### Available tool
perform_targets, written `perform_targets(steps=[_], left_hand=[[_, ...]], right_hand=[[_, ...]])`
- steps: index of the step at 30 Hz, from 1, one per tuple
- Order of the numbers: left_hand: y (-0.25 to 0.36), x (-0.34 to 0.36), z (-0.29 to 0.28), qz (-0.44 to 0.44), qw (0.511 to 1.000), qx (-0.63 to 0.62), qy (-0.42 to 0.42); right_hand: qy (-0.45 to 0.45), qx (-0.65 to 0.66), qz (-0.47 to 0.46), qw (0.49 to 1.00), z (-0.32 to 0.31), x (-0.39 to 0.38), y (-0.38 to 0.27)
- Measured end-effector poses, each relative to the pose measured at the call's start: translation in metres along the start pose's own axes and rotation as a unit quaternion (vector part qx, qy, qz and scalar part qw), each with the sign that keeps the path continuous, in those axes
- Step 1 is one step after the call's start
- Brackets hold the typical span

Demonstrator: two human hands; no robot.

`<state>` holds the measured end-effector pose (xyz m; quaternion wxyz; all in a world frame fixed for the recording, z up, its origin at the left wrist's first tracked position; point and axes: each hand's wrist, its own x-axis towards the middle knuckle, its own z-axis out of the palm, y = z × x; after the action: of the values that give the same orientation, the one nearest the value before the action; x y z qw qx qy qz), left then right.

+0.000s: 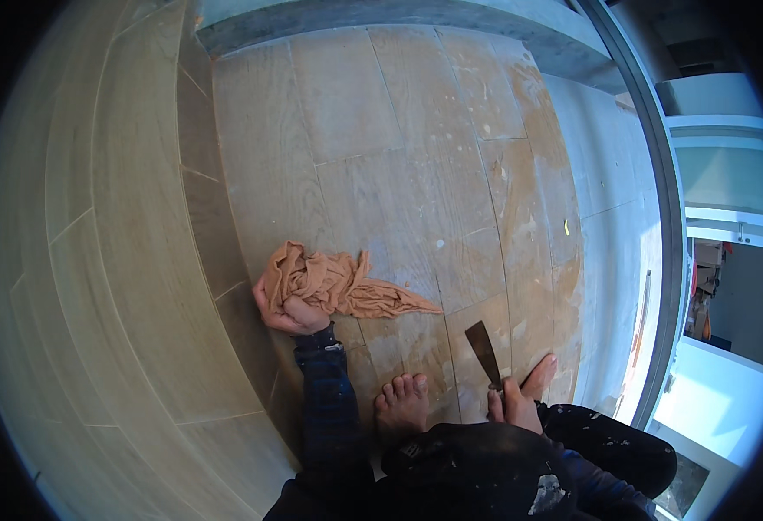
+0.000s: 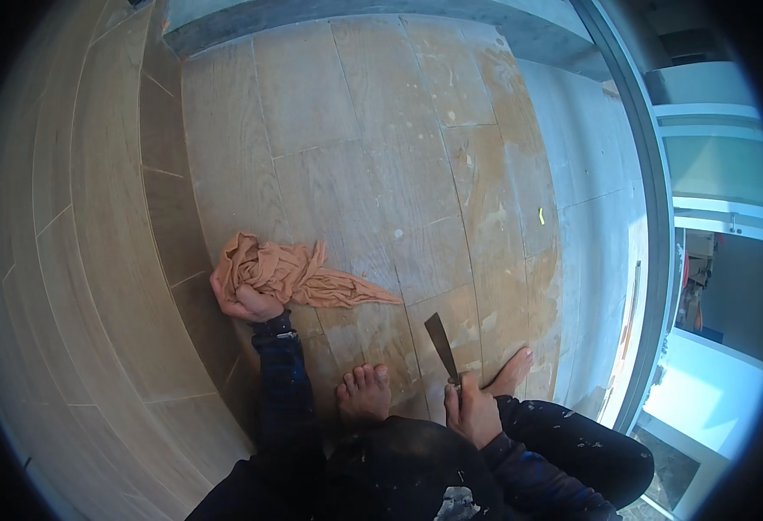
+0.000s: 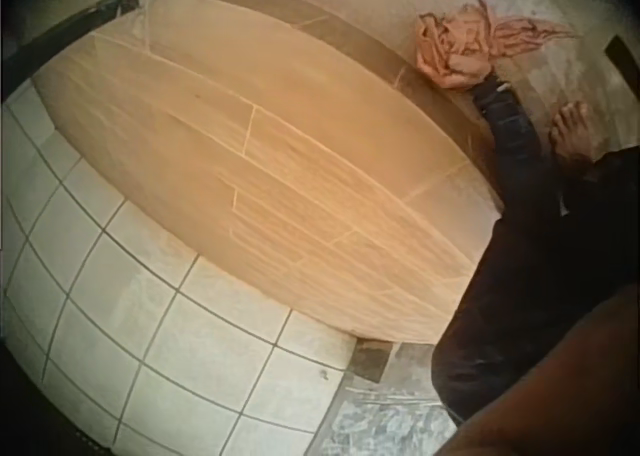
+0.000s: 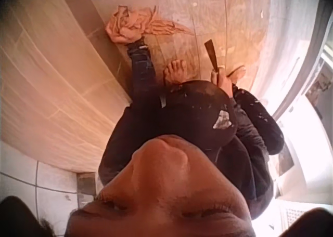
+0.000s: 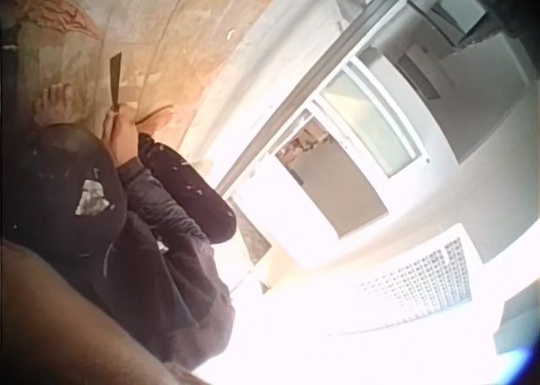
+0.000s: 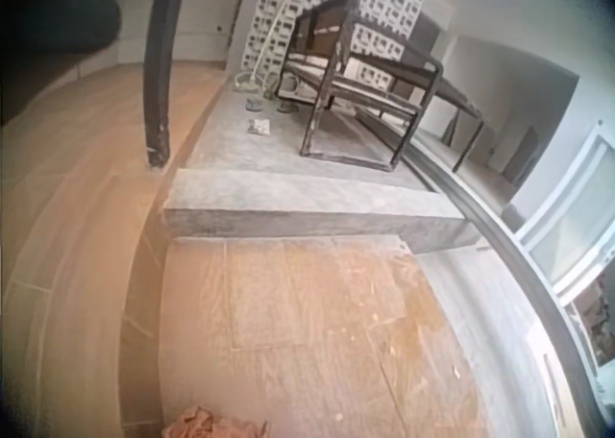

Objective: The person applies grout paste to tile joints using a scraper, removes the excess material, and wipes the tiled surface with a cloth before taking a bowl to a faucet.

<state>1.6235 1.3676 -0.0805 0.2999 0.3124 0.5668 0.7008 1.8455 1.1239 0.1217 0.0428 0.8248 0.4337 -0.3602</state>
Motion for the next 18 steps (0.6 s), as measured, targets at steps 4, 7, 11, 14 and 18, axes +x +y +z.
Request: perform_targets(steps=[4, 7, 11, 14, 18], left_hand=[[0.023, -0.013, -0.006, -0.048, 0.989, 0.053, -0.133], [0.038, -0.037, -0.005, 0.088, 0.907, 0.329, -0.250], [0.041, -0.044, -0.003, 0.166, 0.896, 0.342, -0.231], [0.028, -0.047, -0.008, 0.167, 0.879, 0.389, -0.221], [0.025, -0.050, -0.008, 0.146, 0.885, 0.386, -0.217]], right_hand=[[0.040, 0.041, -0.216, 0.975, -0.067, 0.143, -0.085], [0.077, -0.115, -0.399, 0.907, -0.093, 0.257, -0.133], [0.085, -0.246, -0.490, 0.832, -0.111, 0.329, -0.186], [0.071, -0.326, -0.496, 0.802, -0.111, 0.346, -0.203], [0.060, -0.376, -0.532, 0.757, -0.126, 0.371, -0.197]])
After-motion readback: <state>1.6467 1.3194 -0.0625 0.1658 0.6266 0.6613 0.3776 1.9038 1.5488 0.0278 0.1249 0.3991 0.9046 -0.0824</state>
